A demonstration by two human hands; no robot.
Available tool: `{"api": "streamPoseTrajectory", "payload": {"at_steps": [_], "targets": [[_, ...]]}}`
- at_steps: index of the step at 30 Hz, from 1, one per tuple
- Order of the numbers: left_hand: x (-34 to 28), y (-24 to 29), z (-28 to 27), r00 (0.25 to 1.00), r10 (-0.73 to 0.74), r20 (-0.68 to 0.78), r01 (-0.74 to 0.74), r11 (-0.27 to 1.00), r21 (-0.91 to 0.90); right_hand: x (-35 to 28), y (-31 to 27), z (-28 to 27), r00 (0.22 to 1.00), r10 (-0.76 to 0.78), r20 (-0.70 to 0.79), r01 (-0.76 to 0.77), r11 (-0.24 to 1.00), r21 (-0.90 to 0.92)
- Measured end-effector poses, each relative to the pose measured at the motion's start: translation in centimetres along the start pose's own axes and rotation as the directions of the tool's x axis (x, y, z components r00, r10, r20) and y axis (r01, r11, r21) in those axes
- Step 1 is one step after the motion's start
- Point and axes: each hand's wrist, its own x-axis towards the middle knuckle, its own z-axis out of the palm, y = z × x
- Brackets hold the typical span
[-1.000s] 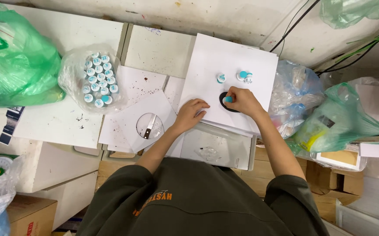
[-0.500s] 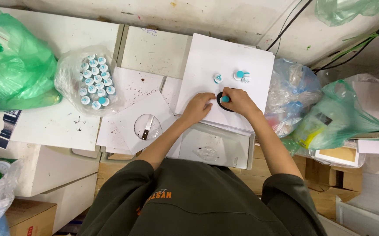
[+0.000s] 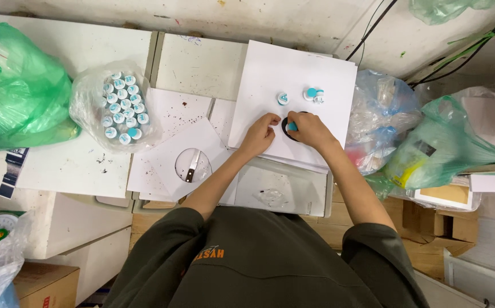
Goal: The person unties a green plastic bag to remove a small black packet, then kneads the black material into a ball by hand. They flatten the material with a rolling pin on a stack of paper and press small plastic caps into it one at a time.
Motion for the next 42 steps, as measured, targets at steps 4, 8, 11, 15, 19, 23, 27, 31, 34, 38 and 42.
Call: {"api": "streamPoseTrajectory", "payload": {"at_steps": [4,8,11,15,19,23,27,31,34,38,42], "targets": [[-0.6,0.3,-0.3,0.999,0.033,-0.010,-0.033,0.999,0.002,-0.5,-0.5,-0.4,0.999,0.045,0.003,-0.045,0.998,0.035],[-1.2,0.5,-0.6,0.998,0.057,-0.024,-0.056,0.998,0.018,-0.7,-1.0,-0.7,0.999,0.037,-0.008,-0.037,0.998,0.055],[-1.5,0.8,-0.6,0.997,0.069,-0.037,-0.067,0.997,0.047,-0.9,-1.0,-0.9,0.999,0.047,-0.002,-0.046,0.997,0.056],[-1.6,1.1,-0.7,0.994,0.097,-0.050,-0.093,0.993,0.076,-0.9,-0.9,-0.9,0.999,0.044,-0.005,-0.044,0.996,0.081],[-1.6,1.1,-0.6,0.995,0.088,-0.056,-0.085,0.995,0.052,-1.1,-0.7,-1.0,1.000,0.011,-0.005,-0.011,0.998,0.067],[-1.3,1.0,-0.8,0.995,0.079,-0.063,-0.079,0.997,0.011,-0.5,-1.2,-3.5,1.000,-0.012,-0.019,0.014,0.993,0.121],[-1.4,0.5,-0.4,0.996,0.043,-0.077,-0.044,0.999,-0.017,-0.6,-1.7,-7.8,0.999,0.035,0.006,-0.036,0.971,0.238],[-1.4,0.3,-0.4,0.996,0.049,-0.073,-0.054,0.997,-0.063,-1.5,-1.5,-9.6,0.997,0.082,-0.007,-0.064,0.825,0.562],[-1.3,0.8,-0.8,0.998,-0.002,-0.065,-0.006,0.993,-0.117,-2.0,-0.6,-8.6,1.000,0.001,-0.011,0.009,0.441,0.897],[-1.9,3.3,-2.2,0.994,-0.034,-0.100,0.013,0.980,-0.201,-3.1,-0.7,-4.7,0.976,-0.170,-0.133,0.108,-0.147,0.983],[-2.6,5.7,-4.4,0.993,-0.006,-0.121,-0.022,0.973,-0.229,-2.8,-1.9,-1.7,0.924,-0.307,-0.227,0.062,-0.465,0.883]]}}
